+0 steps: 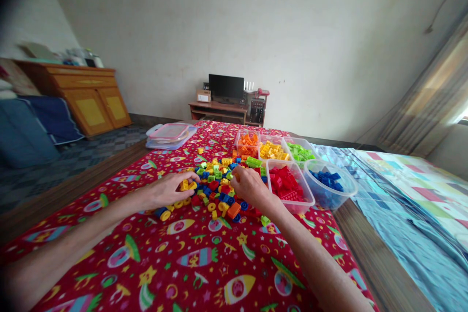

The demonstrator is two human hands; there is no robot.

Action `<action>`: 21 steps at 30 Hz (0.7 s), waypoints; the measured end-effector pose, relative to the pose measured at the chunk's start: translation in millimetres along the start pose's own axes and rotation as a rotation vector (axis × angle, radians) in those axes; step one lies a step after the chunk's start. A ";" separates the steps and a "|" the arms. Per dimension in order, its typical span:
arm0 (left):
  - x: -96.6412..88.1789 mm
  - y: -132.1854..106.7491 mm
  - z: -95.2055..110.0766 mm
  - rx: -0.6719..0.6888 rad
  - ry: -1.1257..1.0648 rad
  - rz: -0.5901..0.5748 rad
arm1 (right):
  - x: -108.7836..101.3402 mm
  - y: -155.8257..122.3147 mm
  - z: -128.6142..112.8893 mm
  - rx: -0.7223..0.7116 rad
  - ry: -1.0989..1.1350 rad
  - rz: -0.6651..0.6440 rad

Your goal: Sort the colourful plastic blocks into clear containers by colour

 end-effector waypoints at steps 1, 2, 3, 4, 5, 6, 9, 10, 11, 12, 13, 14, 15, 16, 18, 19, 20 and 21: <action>-1.1 0.4 1.4 0.008 -0.010 0.004 | 0.4 0.6 2.0 0.007 0.004 -0.003; -2.5 0.7 3.3 0.017 -0.022 0.009 | 0.4 1.1 3.6 0.014 0.009 -0.007; -3.7 1.0 5.0 0.024 -0.035 0.010 | 0.1 1.6 4.9 0.022 0.012 -0.008; -4.6 1.2 6.1 0.025 -0.050 0.009 | -0.6 1.9 5.8 0.032 0.012 -0.008; -5.1 1.3 6.6 0.023 -0.066 0.003 | -1.2 2.1 6.1 0.039 0.010 -0.009; -5.4 1.4 6.6 0.020 -0.083 -0.003 | -1.4 2.0 5.9 0.044 0.006 -0.014; -6.5 1.9 5.7 0.035 -0.119 0.001 | 1.3 0.3 4.0 0.053 -0.022 -0.054; -6.8 2.2 4.8 0.043 -0.118 0.009 | 3.3 -0.8 3.2 0.054 -0.036 -0.072; -6.7 2.5 3.7 0.051 -0.111 0.017 | 5.7 -1.9 2.0 0.053 -0.053 -0.092; -6.3 2.7 2.8 0.059 -0.100 0.025 | 8.0 -3.1 0.5 0.047 -0.073 -0.109; -5.8 3.0 2.1 0.067 -0.089 0.033 | 10.6 -4.3 -1.3 0.039 -0.100 -0.127; -5.0 3.2 1.7 0.075 -0.078 0.038 | 13.3 -5.5 -3.4 0.030 -0.130 -0.148; -4.2 3.4 1.3 0.081 -0.069 0.043 | 16.2 -6.6 -5.5 0.020 -0.163 -0.172; -3.6 3.5 0.6 0.080 -0.058 0.048 | 18.9 -7.7 -7.7 0.011 -0.197 -0.198; -2.8 3.7 -2.4 0.062 -0.029 0.061 | 23.2 -10.0 -11.5 -0.002 -0.263 -0.253; -2.7 3.7 -4.6 0.049 -0.012 0.067 | 24.6 -11.1 -13.4 -0.009 -0.291 -0.277; -2.3 3.4 -6.7 0.040 0.004 0.069 | 25.3 -12.0 -15.1 -0.016 -0.317 -0.295; -1.2 3.0 -8.3 0.040 0.018 0.063 | 25.7 -12.9 -16.2 -0.020 -0.342 -0.310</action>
Point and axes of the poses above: each hand's wrist, its own y-axis towards the middle knuckle, its own x-axis out of the palm, z = x × y, the point moved 10 cm from there along y, towards the middle knuckle, and after that the axes turned 2 degrees about z, right-handed, at the moved point
